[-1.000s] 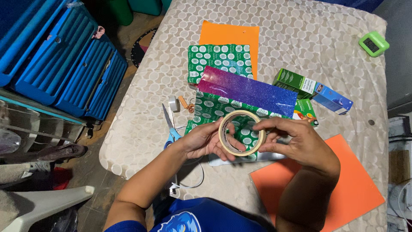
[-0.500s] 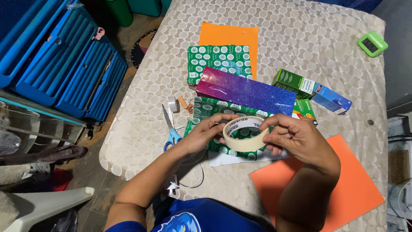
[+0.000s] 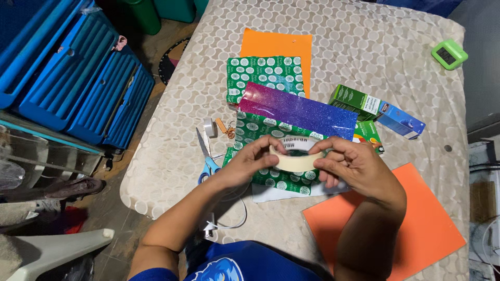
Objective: The person wraps a rectangular box with green patterned paper, folds the edges, and secures them with clear tape. They use scissors to trim excess paper and continue taping the seams to complete the wrapping.
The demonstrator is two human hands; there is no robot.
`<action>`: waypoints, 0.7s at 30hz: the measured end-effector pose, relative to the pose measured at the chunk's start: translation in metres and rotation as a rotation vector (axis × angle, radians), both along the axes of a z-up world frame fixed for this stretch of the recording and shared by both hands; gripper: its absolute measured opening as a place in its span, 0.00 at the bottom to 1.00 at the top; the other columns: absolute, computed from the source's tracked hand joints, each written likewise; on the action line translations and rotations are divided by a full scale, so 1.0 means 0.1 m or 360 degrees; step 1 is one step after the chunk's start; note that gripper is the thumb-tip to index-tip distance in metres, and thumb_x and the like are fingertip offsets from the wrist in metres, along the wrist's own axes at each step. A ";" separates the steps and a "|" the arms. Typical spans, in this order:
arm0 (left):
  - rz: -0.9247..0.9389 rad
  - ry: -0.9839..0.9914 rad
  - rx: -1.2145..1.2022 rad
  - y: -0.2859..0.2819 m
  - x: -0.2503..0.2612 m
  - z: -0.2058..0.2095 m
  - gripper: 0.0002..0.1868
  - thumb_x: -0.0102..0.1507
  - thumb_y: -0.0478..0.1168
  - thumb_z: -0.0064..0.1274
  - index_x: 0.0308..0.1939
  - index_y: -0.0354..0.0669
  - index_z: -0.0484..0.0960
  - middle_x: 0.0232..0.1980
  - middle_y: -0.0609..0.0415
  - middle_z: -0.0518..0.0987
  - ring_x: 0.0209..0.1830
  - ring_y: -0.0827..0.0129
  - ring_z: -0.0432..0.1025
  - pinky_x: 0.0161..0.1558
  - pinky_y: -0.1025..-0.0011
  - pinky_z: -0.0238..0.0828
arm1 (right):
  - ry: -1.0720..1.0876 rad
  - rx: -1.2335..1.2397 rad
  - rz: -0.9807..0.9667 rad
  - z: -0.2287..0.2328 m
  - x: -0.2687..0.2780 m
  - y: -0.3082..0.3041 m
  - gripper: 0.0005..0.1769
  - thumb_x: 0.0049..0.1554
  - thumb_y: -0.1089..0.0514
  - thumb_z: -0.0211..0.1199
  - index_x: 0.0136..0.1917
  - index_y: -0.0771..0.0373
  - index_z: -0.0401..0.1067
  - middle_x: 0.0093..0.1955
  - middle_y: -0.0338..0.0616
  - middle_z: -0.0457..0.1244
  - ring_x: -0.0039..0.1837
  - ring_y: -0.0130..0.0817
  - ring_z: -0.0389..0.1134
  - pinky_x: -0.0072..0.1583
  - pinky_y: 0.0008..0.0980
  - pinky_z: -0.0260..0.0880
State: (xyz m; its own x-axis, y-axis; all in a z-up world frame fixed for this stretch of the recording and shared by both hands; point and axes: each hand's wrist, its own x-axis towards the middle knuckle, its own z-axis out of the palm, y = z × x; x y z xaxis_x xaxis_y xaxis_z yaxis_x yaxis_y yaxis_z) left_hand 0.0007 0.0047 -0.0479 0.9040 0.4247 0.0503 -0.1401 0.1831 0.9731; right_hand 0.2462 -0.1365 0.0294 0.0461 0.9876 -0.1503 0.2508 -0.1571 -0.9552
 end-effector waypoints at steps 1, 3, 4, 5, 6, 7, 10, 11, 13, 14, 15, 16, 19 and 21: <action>-0.0013 -0.0003 -0.0100 0.03 0.01 -0.05 0.20 0.73 0.50 0.55 0.60 0.39 0.74 0.57 0.54 0.75 0.59 0.69 0.69 0.62 0.69 0.68 | -0.0005 0.0012 -0.0004 0.00 0.01 -0.01 0.13 0.58 0.61 0.64 0.56 0.64 0.77 0.30 0.35 0.67 0.33 0.18 0.68 0.35 0.20 0.69; -0.0081 -0.0032 -0.0202 0.08 0.00 -0.14 0.21 0.72 0.53 0.54 0.58 0.41 0.74 0.55 0.56 0.75 0.58 0.69 0.70 0.60 0.71 0.70 | -0.0038 0.0048 0.0078 0.01 0.05 -0.01 0.13 0.58 0.61 0.64 0.57 0.64 0.77 0.32 0.34 0.68 0.34 0.17 0.68 0.36 0.19 0.69; -0.0115 -0.0046 -0.0254 0.10 0.00 -0.17 0.22 0.72 0.55 0.53 0.58 0.42 0.74 0.55 0.57 0.75 0.57 0.70 0.70 0.59 0.73 0.71 | -0.0053 0.0065 0.0120 0.01 0.08 -0.01 0.13 0.58 0.61 0.64 0.57 0.64 0.77 0.33 0.33 0.68 0.35 0.17 0.68 0.37 0.19 0.70; -0.0173 -0.0063 -0.0367 0.12 -0.01 -0.19 0.23 0.71 0.56 0.52 0.59 0.42 0.73 0.54 0.55 0.76 0.57 0.67 0.72 0.57 0.73 0.71 | -0.0031 0.0052 0.0123 0.00 0.09 0.00 0.14 0.57 0.61 0.65 0.57 0.64 0.77 0.33 0.34 0.68 0.35 0.17 0.68 0.37 0.19 0.70; -0.0230 -0.0080 -0.0481 0.14 -0.01 -0.19 0.24 0.71 0.57 0.51 0.59 0.43 0.72 0.54 0.52 0.77 0.57 0.65 0.74 0.56 0.74 0.72 | -0.0009 0.0038 0.0126 -0.01 0.10 0.00 0.14 0.57 0.62 0.65 0.57 0.65 0.77 0.33 0.34 0.68 0.35 0.17 0.68 0.38 0.20 0.70; -0.0288 -0.0098 -0.0592 0.16 -0.01 -0.19 0.25 0.70 0.58 0.50 0.60 0.43 0.71 0.54 0.50 0.77 0.56 0.62 0.76 0.54 0.74 0.73 | 0.0012 0.0027 0.0129 -0.02 0.10 0.00 0.14 0.57 0.62 0.65 0.57 0.65 0.77 0.34 0.34 0.68 0.35 0.17 0.68 0.38 0.20 0.70; -0.0285 -0.0103 -0.0679 0.18 0.00 -0.13 0.26 0.71 0.57 0.45 0.60 0.39 0.71 0.59 0.49 0.75 0.59 0.64 0.76 0.61 0.68 0.77 | 0.0056 0.0059 0.0217 -0.06 0.12 -0.02 0.14 0.57 0.62 0.66 0.57 0.66 0.76 0.33 0.35 0.68 0.36 0.18 0.69 0.38 0.20 0.70; -0.0292 -0.0116 -0.0700 0.19 0.00 -0.11 0.25 0.72 0.55 0.44 0.61 0.38 0.71 0.59 0.48 0.75 0.59 0.63 0.75 0.61 0.66 0.76 | 0.0062 0.0062 0.0211 -0.07 0.12 -0.02 0.14 0.57 0.62 0.66 0.56 0.67 0.76 0.33 0.35 0.68 0.36 0.18 0.69 0.38 0.20 0.70; -0.0307 -0.0143 -0.0743 0.19 0.01 -0.09 0.24 0.73 0.53 0.42 0.63 0.36 0.71 0.59 0.46 0.75 0.58 0.61 0.75 0.61 0.63 0.75 | 0.0073 0.0068 0.0198 -0.08 0.12 -0.04 0.13 0.57 0.63 0.66 0.55 0.68 0.76 0.33 0.36 0.68 0.36 0.19 0.69 0.38 0.20 0.70; -0.0318 -0.0154 -0.0734 0.19 0.03 -0.08 0.23 0.73 0.51 0.42 0.63 0.36 0.70 0.60 0.46 0.75 0.59 0.61 0.75 0.63 0.62 0.75 | 0.0062 0.0084 0.0186 -0.08 0.13 -0.05 0.13 0.57 0.63 0.66 0.56 0.68 0.76 0.33 0.36 0.69 0.36 0.19 0.69 0.38 0.20 0.71; -0.0328 -0.0165 -0.0722 0.19 0.04 -0.09 0.22 0.74 0.50 0.42 0.63 0.36 0.69 0.60 0.46 0.74 0.61 0.61 0.75 0.64 0.61 0.75 | 0.0050 0.0102 0.0174 -0.08 0.13 -0.05 0.13 0.57 0.63 0.66 0.56 0.67 0.76 0.33 0.36 0.69 0.36 0.19 0.69 0.38 0.20 0.71; -0.0339 -0.0176 -0.0710 0.20 0.05 -0.10 0.22 0.74 0.49 0.42 0.63 0.36 0.69 0.60 0.46 0.74 0.62 0.60 0.75 0.65 0.60 0.75 | 0.0039 0.0120 0.0162 -0.07 0.14 -0.05 0.13 0.57 0.63 0.65 0.56 0.67 0.76 0.33 0.36 0.69 0.35 0.19 0.70 0.38 0.20 0.71; -0.0380 -0.0211 -0.0879 0.20 0.07 -0.15 0.19 0.75 0.47 0.42 0.63 0.37 0.66 0.60 0.42 0.75 0.62 0.54 0.75 0.66 0.57 0.74 | 0.0000 0.0066 0.0087 -0.06 0.13 -0.03 0.14 0.58 0.63 0.64 0.57 0.67 0.77 0.34 0.36 0.70 0.35 0.19 0.69 0.37 0.21 0.70; -0.0390 -0.0211 -0.0943 0.22 0.08 -0.19 0.19 0.75 0.47 0.41 0.63 0.38 0.66 0.60 0.40 0.74 0.62 0.51 0.75 0.66 0.56 0.74 | -0.0002 0.0103 0.0160 -0.05 0.13 -0.03 0.16 0.56 0.63 0.66 0.59 0.67 0.77 0.33 0.36 0.69 0.36 0.19 0.69 0.38 0.21 0.70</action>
State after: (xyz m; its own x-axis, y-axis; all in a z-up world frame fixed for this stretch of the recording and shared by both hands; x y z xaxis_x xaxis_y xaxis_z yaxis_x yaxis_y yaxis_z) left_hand 0.0085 0.0264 -0.0669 0.9803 0.1974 -0.0113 -0.1381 0.7247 0.6751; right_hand 0.2594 -0.1396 0.0244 -0.0538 0.9948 -0.0861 0.2633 -0.0691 -0.9622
